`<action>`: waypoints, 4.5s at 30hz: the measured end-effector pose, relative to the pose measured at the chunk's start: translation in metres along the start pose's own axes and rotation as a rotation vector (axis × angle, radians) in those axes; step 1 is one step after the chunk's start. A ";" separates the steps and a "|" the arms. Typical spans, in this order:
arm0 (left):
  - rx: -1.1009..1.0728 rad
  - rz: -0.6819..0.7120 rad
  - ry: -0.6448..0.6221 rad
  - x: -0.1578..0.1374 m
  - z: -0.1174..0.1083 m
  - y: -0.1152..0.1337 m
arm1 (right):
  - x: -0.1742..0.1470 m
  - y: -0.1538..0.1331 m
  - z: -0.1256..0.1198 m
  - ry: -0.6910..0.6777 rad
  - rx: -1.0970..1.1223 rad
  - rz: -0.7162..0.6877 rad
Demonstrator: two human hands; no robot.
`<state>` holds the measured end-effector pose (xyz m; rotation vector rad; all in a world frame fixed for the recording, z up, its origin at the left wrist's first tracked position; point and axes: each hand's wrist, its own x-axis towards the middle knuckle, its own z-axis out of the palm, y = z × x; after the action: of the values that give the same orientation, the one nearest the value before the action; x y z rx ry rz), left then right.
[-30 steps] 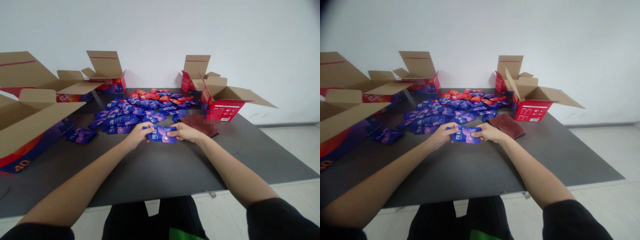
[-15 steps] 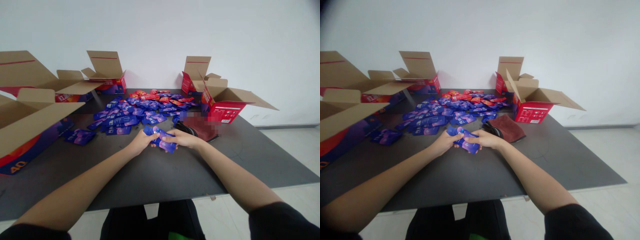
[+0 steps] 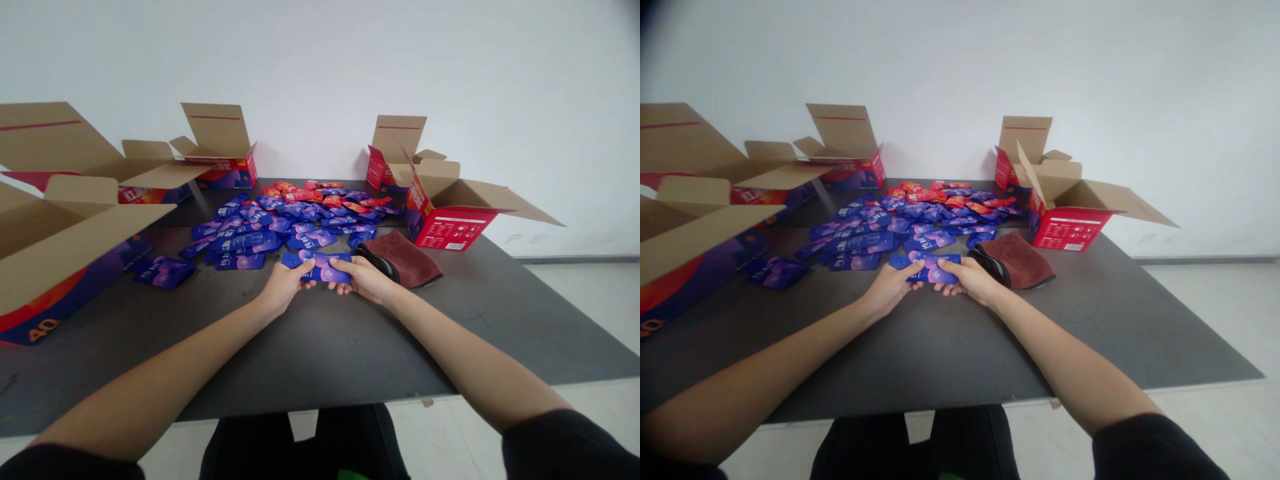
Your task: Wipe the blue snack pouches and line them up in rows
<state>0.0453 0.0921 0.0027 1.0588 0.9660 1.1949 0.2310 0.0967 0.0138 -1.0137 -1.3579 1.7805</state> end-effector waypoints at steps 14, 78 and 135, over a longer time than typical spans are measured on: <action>-0.055 -0.078 -0.096 -0.001 0.001 -0.003 | 0.002 0.007 0.004 0.126 -0.224 -0.220; 1.668 0.516 -0.422 -0.098 -0.002 -0.002 | -0.049 -0.003 -0.097 0.644 -1.781 0.035; 1.685 0.488 -0.433 -0.107 -0.011 0.003 | -0.034 0.025 0.027 0.105 -1.291 -0.586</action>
<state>0.0207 -0.0128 0.0054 2.8316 1.3330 0.1700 0.2222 0.0492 -0.0002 -1.0601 -2.4382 0.2743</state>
